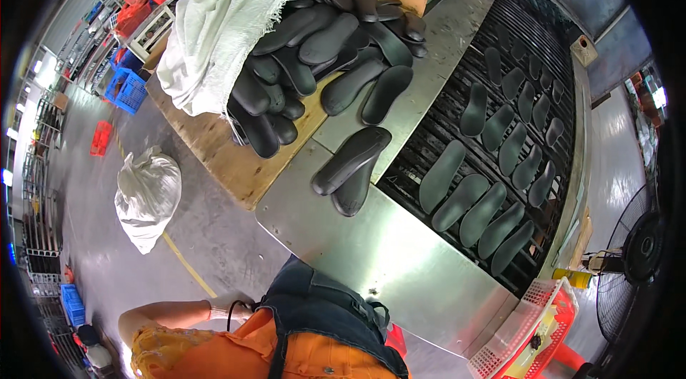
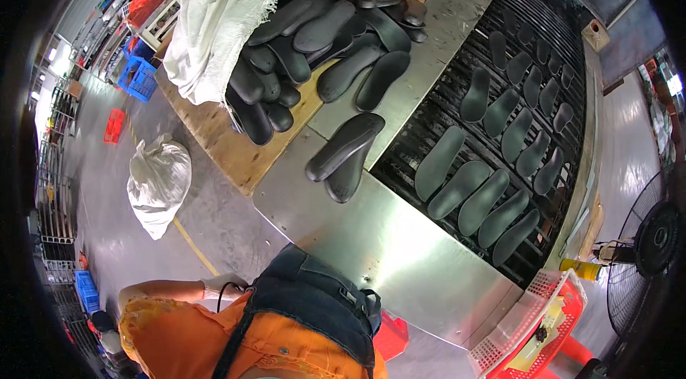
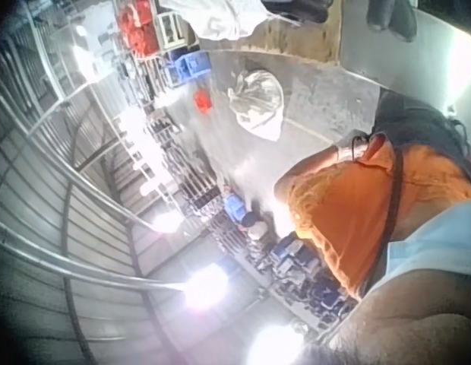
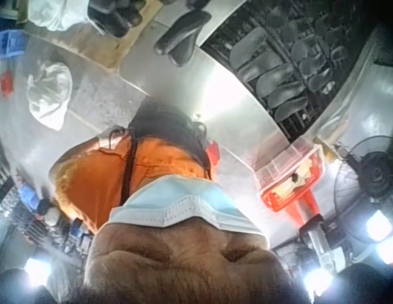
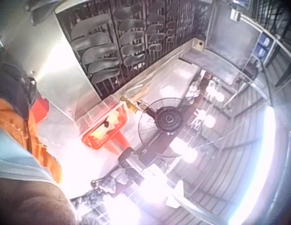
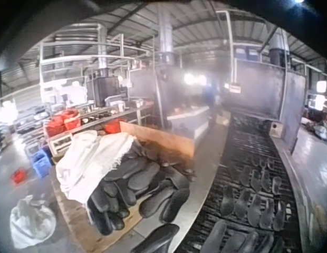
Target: The person picks up pairs of black slippers from a wooden table and places them onto a metal conveyor belt. They handle the slippers with gloved hands, arranging them in rows on the moving belt. The person also briefly lifts a white sack from the table to access more slippers underneath.
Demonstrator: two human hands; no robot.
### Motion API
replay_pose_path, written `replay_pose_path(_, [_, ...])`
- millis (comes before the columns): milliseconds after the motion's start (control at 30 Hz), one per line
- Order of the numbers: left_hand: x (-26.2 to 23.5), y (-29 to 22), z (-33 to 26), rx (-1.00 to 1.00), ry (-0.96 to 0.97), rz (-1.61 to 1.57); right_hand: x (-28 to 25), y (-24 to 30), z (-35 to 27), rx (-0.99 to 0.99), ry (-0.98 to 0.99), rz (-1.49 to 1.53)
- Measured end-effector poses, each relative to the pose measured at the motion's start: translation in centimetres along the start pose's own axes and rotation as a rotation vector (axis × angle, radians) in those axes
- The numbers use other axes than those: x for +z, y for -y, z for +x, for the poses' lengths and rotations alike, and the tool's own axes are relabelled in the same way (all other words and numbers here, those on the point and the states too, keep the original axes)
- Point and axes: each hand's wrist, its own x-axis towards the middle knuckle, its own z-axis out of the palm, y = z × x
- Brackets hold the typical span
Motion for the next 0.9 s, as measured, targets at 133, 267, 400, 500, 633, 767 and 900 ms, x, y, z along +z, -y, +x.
replay_pose_path(133, [-2.0, -2.3, 0.4, 0.157, -0.049, 0.078, 0.6, 1.1, -0.8, 0.007, 0.054, 0.03])
replay_pose_path(267, [-2.0, -1.9, 0.5, 0.291, -0.062, 0.06, -0.1, 2.4, -2.8, 0.035, 0.177, 0.068])
replay_pose_path(400, [-3.4, -0.9, 3.1, 0.375, 0.081, 0.043, -2.1, 3.8, -5.7, 0.035, 0.349, 0.127])
replay_pose_path(500, [-4.4, 0.9, 7.8, 0.516, 0.114, 0.058, -1.1, 6.0, -5.5, 0.016, 0.428, 0.139])
replay_pose_path(633, [-5.8, -9.3, 3.8, 0.542, -0.042, 0.118, 0.9, 8.6, -4.1, -0.001, 0.431, 0.125])
replay_pose_path(767, [-5.9, -12.5, 3.2, 0.473, -0.02, 0.276, 2.5, 11.3, -3.6, 0.126, 0.378, 0.005])
replay_pose_path(900, [-5.7, -13.1, 3.9, 0.37, 0.013, 0.304, 2.5, 10.9, -2.2, 0.068, 0.401, -0.006])
